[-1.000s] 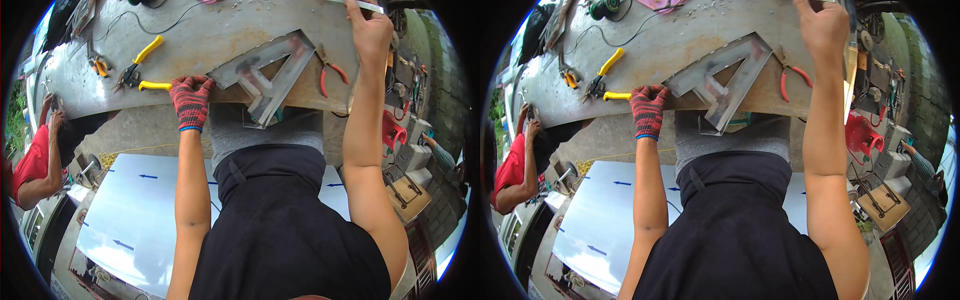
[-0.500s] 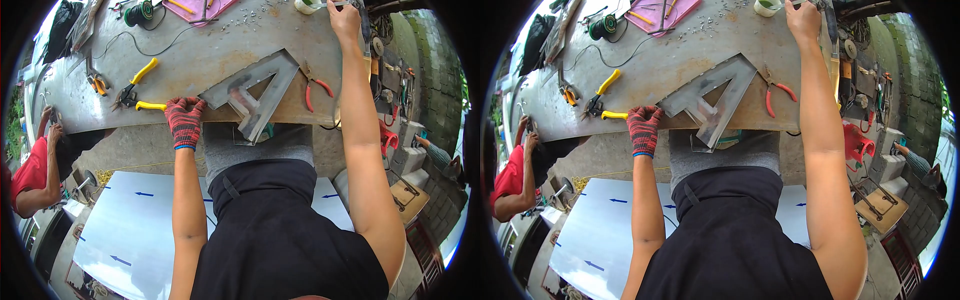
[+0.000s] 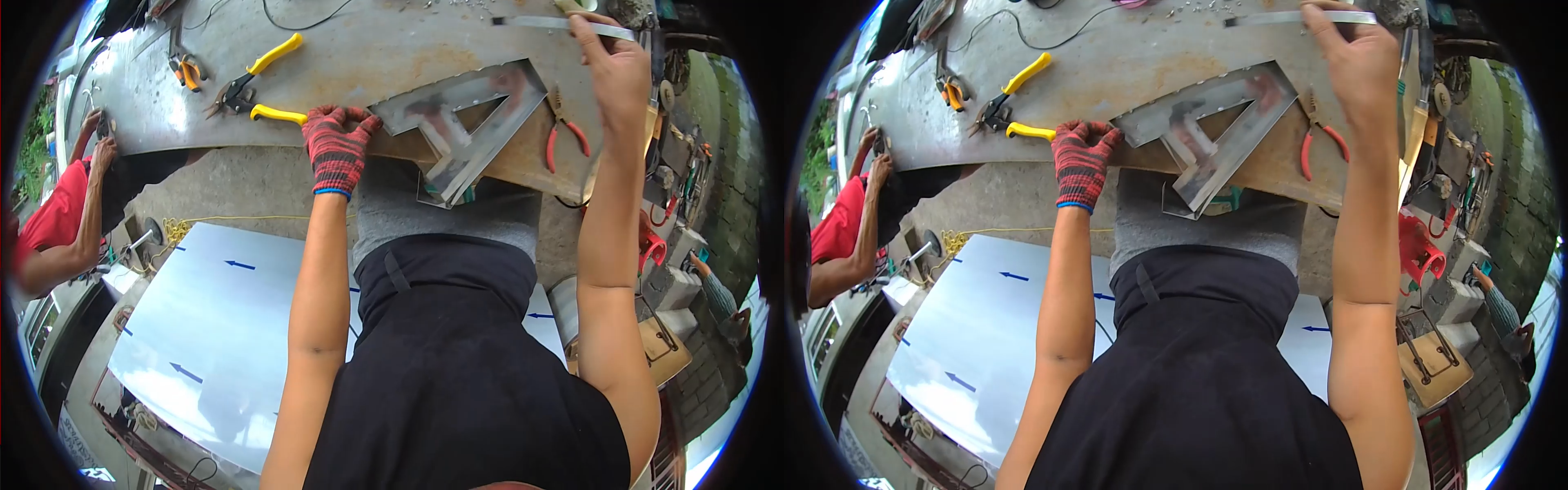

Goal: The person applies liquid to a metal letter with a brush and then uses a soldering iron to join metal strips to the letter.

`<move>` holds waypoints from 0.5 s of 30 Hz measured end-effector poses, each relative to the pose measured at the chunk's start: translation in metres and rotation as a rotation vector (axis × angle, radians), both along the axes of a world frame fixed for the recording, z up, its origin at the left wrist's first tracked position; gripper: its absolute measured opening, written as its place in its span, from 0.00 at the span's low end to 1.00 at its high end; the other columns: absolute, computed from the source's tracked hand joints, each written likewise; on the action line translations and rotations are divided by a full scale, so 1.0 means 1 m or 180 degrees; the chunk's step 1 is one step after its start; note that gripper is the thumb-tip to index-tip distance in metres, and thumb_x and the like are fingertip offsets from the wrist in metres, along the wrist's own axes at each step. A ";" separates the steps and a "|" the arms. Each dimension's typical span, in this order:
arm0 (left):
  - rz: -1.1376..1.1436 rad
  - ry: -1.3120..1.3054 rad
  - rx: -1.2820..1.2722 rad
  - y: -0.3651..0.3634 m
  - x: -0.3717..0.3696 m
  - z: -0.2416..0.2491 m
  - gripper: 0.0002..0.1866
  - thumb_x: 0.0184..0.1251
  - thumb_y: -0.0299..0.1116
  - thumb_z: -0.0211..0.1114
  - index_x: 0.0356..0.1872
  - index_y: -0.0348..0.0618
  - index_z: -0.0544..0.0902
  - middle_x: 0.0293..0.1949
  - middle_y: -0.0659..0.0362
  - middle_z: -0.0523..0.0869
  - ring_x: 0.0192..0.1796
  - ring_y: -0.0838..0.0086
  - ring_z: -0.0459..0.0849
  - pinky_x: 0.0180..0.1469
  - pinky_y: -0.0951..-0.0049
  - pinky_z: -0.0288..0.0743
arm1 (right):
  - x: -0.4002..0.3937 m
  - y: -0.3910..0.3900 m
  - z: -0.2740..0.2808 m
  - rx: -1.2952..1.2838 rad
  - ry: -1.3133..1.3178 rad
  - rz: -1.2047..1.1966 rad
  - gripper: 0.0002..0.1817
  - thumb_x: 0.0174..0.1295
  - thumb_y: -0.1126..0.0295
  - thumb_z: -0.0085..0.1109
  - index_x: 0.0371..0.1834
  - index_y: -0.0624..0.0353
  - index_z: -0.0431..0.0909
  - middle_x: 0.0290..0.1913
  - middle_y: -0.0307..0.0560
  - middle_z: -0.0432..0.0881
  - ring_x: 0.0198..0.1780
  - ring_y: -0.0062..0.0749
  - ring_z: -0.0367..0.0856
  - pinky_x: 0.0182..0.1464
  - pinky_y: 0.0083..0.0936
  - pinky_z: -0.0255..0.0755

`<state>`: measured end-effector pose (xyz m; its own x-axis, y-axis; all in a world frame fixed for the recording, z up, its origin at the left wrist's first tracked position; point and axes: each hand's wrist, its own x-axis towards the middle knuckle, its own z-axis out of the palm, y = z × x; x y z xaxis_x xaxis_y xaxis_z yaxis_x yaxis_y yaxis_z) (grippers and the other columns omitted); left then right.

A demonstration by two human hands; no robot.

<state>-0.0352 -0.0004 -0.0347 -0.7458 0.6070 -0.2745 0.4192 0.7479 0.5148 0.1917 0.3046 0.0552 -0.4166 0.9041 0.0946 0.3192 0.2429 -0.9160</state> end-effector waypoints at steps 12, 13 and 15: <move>0.0070 -0.0300 0.0097 0.000 -0.003 -0.010 0.17 0.51 0.45 0.86 0.37 0.47 0.94 0.53 0.51 0.81 0.59 0.54 0.77 0.66 0.56 0.72 | -0.077 -0.147 -0.028 -0.0121 -0.0369 0.0941 0.07 0.66 0.69 0.68 0.40 0.61 0.87 0.32 0.51 0.85 0.29 0.43 0.83 0.36 0.36 0.77; 0.0092 -0.0317 0.0115 -0.001 -0.004 -0.008 0.17 0.51 0.45 0.86 0.38 0.47 0.94 0.53 0.51 0.81 0.59 0.54 0.77 0.66 0.55 0.72 | -0.079 -0.147 -0.027 -0.0215 -0.0525 0.1010 0.06 0.66 0.70 0.67 0.40 0.61 0.87 0.34 0.50 0.85 0.32 0.43 0.85 0.39 0.39 0.78; 0.0064 -0.0297 0.0082 -0.001 -0.004 -0.007 0.17 0.51 0.45 0.86 0.38 0.47 0.94 0.53 0.51 0.81 0.59 0.54 0.76 0.66 0.55 0.72 | -0.081 -0.149 -0.033 -0.0131 -0.0511 0.1040 0.06 0.66 0.70 0.67 0.39 0.60 0.87 0.33 0.50 0.85 0.33 0.44 0.85 0.40 0.39 0.78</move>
